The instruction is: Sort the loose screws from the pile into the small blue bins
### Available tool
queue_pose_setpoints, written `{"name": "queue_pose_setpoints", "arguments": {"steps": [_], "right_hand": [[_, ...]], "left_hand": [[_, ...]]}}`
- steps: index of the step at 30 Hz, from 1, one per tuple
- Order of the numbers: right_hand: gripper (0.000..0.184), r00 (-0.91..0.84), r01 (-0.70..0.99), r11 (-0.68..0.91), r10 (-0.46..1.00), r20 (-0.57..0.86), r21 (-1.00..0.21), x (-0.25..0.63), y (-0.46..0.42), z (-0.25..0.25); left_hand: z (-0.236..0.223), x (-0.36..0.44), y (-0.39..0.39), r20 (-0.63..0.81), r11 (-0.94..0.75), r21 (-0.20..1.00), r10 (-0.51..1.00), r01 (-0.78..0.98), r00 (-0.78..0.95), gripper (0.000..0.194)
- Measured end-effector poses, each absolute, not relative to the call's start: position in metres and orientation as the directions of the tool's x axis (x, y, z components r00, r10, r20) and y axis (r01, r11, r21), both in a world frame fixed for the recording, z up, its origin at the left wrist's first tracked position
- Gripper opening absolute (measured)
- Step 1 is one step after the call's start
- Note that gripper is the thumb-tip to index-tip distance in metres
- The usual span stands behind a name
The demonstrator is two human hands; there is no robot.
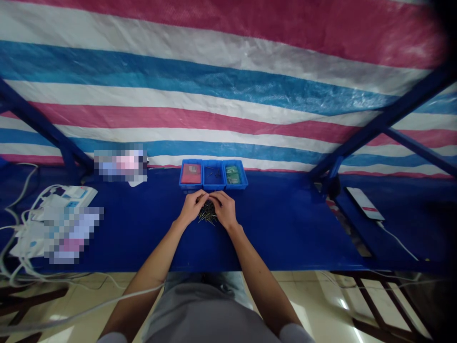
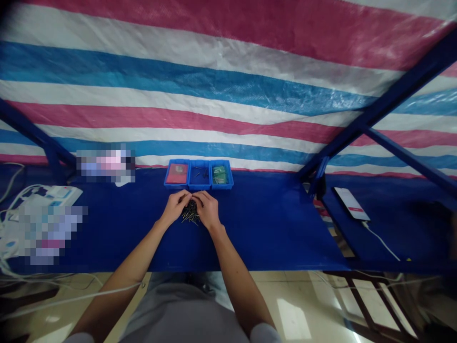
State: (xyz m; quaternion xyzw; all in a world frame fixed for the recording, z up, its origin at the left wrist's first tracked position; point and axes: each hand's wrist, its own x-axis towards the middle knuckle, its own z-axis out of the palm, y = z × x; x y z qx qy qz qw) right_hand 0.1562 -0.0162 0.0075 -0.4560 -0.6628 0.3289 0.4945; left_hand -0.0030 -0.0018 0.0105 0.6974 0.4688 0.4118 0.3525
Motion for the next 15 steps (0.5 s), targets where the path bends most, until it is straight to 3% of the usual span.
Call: {"name": "queue_pose_setpoints", "arguments": {"steps": [15], "right_hand": [[0.029,-0.08,0.304,0.346,0.938,0.338,-0.888,0.1594,-0.0153,0.0049]], "left_hand": [[0.0098,-0.0015,-0.0025,0.267,-0.344,0.856,0.934,0.387,0.239,0.034]]}}
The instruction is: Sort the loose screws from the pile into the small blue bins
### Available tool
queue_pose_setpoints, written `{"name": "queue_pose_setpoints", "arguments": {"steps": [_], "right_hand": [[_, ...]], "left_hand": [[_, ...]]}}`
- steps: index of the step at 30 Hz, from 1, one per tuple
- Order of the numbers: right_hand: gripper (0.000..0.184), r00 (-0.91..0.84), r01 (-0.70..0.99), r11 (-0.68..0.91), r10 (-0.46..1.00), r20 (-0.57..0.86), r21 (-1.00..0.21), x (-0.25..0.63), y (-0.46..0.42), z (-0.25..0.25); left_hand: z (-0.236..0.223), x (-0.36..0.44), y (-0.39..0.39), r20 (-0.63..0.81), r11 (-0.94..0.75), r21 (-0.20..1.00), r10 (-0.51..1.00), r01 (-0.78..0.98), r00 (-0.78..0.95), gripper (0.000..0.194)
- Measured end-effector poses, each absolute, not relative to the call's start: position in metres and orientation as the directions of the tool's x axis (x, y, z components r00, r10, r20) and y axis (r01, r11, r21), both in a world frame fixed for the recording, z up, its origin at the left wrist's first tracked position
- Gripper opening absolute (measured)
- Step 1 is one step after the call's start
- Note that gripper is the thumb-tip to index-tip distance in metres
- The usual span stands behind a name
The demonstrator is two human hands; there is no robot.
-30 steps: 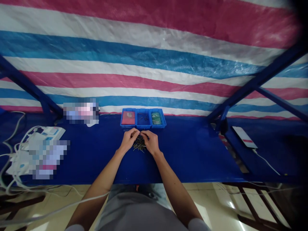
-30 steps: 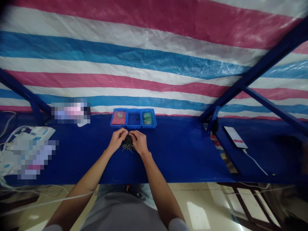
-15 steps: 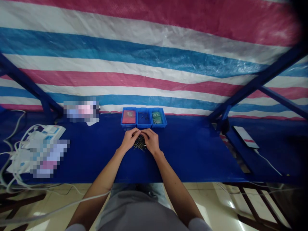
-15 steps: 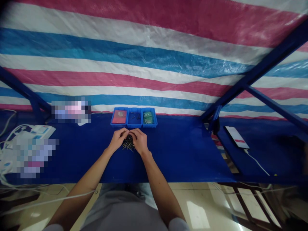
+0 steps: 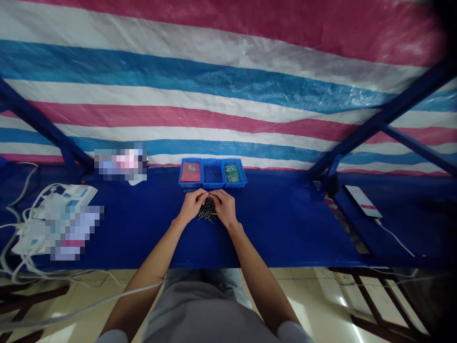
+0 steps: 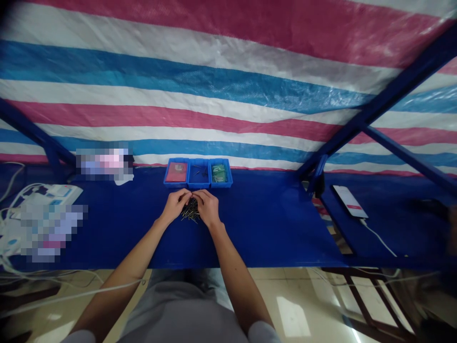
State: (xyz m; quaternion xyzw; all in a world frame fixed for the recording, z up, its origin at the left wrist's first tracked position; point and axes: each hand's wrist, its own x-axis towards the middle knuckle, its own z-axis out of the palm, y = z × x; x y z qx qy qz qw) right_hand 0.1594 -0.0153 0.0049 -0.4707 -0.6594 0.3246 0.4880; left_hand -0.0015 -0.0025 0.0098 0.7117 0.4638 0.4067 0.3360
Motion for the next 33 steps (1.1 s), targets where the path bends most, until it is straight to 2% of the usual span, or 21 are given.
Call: {"name": "queue_pose_setpoints", "arguments": {"steps": [12,19,23,28,33], "right_hand": [[0.032,-0.066,0.493,0.343,0.931,0.358,-0.8,0.1572,-0.0156,0.0016],[0.045,-0.05,0.603,0.274,0.95,0.308,-0.749,0.1532,-0.0147,0.0005],[0.047,-0.052,0.555,0.284,0.95,0.308,-0.782,0.1546,-0.0161,0.0014],[0.031,-0.117,0.42,0.363,0.93,0.347,-0.832,0.1573,-0.017,0.0053],[0.026,-0.127,0.399,0.43,0.901,0.416,-0.81,0.1571,-0.0136,0.0007]], "left_hand": [[0.0099,0.0002,-0.0029,0.28,-0.371,0.823,0.924,0.431,0.262,0.032],[0.0104,-0.0001,-0.0044,0.322,-0.412,0.811,0.907,0.416,0.272,0.03],[0.0101,-0.0017,-0.005,0.318,-0.406,0.807,0.911,0.429,0.262,0.032],[0.0044,-0.0044,-0.0031,0.292,-0.365,0.813,0.93,0.455,0.224,0.035],[0.0044,-0.0047,-0.0021,0.281,-0.346,0.825,0.937,0.447,0.207,0.038]]}}
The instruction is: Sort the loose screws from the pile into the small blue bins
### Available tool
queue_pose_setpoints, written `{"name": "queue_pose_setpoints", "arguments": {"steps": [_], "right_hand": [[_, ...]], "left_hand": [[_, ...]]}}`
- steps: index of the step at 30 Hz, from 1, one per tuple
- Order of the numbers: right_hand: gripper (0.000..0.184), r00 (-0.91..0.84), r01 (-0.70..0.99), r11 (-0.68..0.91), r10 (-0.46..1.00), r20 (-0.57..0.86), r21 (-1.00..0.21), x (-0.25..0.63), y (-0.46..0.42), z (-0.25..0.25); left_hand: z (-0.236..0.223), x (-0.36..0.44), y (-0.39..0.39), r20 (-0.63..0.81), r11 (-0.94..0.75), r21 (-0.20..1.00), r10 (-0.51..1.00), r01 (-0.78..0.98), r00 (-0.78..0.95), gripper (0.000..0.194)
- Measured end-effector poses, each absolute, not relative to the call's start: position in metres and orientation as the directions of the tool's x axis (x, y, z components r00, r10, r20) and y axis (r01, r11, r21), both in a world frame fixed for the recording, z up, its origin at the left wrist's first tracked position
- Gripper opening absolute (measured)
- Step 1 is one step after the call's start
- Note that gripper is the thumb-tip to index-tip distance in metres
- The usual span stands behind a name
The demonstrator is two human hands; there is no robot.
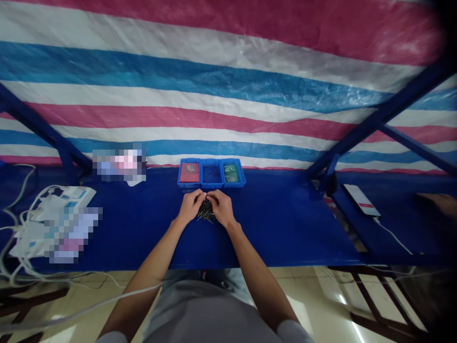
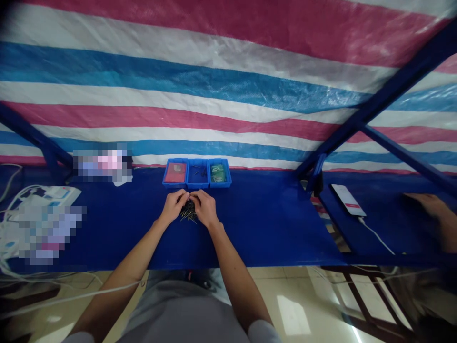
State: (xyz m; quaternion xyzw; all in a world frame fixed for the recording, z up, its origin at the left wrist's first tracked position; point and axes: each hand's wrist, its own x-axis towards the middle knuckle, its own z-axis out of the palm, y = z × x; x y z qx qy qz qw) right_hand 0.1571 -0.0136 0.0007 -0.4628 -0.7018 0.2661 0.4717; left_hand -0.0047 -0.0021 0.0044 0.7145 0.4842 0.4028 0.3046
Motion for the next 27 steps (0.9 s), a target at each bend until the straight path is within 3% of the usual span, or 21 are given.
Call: {"name": "queue_pose_setpoints", "arguments": {"steps": [18,27], "right_hand": [[0.041,-0.061,0.623,0.375,0.898,0.435,-0.687,0.1583,-0.0134,-0.0048],[0.043,-0.052,0.614,0.375,0.897,0.439,-0.694,0.159,-0.0122,-0.0046]], "left_hand": [[0.0052,-0.0024,-0.002,0.291,-0.368,0.837,0.926,0.406,0.239,0.036],[0.0063,-0.0022,-0.0019,0.286,-0.36,0.844,0.929,0.399,0.233,0.036]]}}
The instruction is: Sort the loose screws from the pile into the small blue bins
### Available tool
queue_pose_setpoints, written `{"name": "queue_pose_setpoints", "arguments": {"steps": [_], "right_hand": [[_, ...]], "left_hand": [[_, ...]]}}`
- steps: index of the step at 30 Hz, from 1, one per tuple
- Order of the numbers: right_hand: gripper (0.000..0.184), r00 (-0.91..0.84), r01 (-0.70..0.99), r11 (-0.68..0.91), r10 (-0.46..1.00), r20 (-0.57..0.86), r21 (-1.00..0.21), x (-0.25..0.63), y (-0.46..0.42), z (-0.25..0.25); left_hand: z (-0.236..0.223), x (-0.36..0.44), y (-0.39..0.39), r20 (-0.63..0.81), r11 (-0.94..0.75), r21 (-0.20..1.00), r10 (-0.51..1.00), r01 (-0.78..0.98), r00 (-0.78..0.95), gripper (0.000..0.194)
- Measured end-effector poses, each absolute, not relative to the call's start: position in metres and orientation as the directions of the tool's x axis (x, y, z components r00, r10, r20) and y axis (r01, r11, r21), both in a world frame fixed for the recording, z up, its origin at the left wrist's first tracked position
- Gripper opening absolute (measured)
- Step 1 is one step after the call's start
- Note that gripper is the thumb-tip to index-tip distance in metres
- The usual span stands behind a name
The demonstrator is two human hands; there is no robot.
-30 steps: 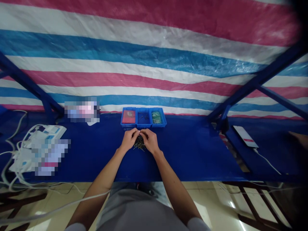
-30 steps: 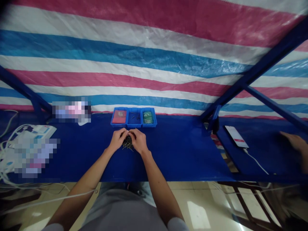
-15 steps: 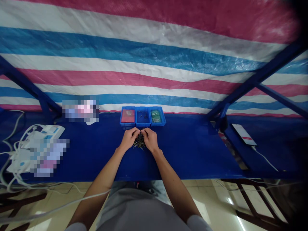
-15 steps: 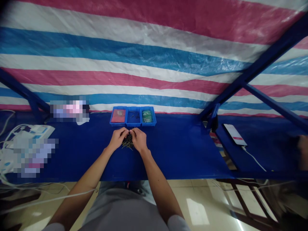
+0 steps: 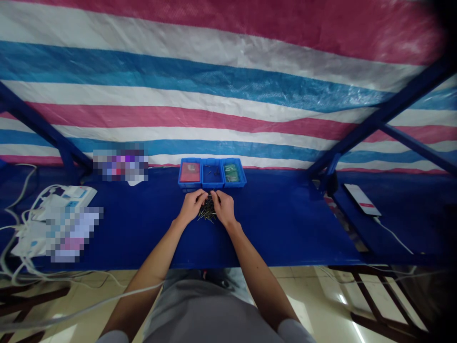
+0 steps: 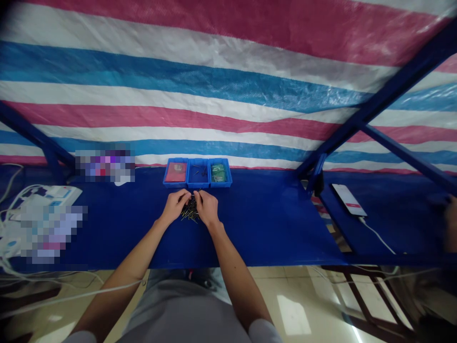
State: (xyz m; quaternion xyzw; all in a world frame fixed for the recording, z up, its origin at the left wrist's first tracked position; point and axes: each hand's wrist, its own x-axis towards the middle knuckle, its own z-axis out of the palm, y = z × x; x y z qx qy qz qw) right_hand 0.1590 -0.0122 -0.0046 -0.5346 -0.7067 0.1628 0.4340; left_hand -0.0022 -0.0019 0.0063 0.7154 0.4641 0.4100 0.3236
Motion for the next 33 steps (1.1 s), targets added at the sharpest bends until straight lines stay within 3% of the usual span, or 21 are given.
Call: {"name": "queue_pose_setpoints", "arguments": {"steps": [9,17,33], "right_hand": [[0.026,-0.042,0.448,0.432,0.885,0.464,-0.783,0.1601,-0.0108,-0.0042],[0.021,-0.036,0.344,0.384,0.917,0.397,-0.857,0.1612,-0.0112,0.0001],[0.022,0.004,0.356,0.358,0.923,0.385,-0.863,0.1666,-0.011,0.0047]], "left_hand": [[0.008,-0.0032,-0.0021,0.263,-0.326,0.864,0.942,0.384,0.206,0.038],[0.0074,-0.004,-0.002,0.255,-0.324,0.873,0.941,0.365,0.224,0.037],[0.0042,-0.0043,-0.0014,0.258,-0.338,0.876,0.931,0.345,0.258,0.034]]}}
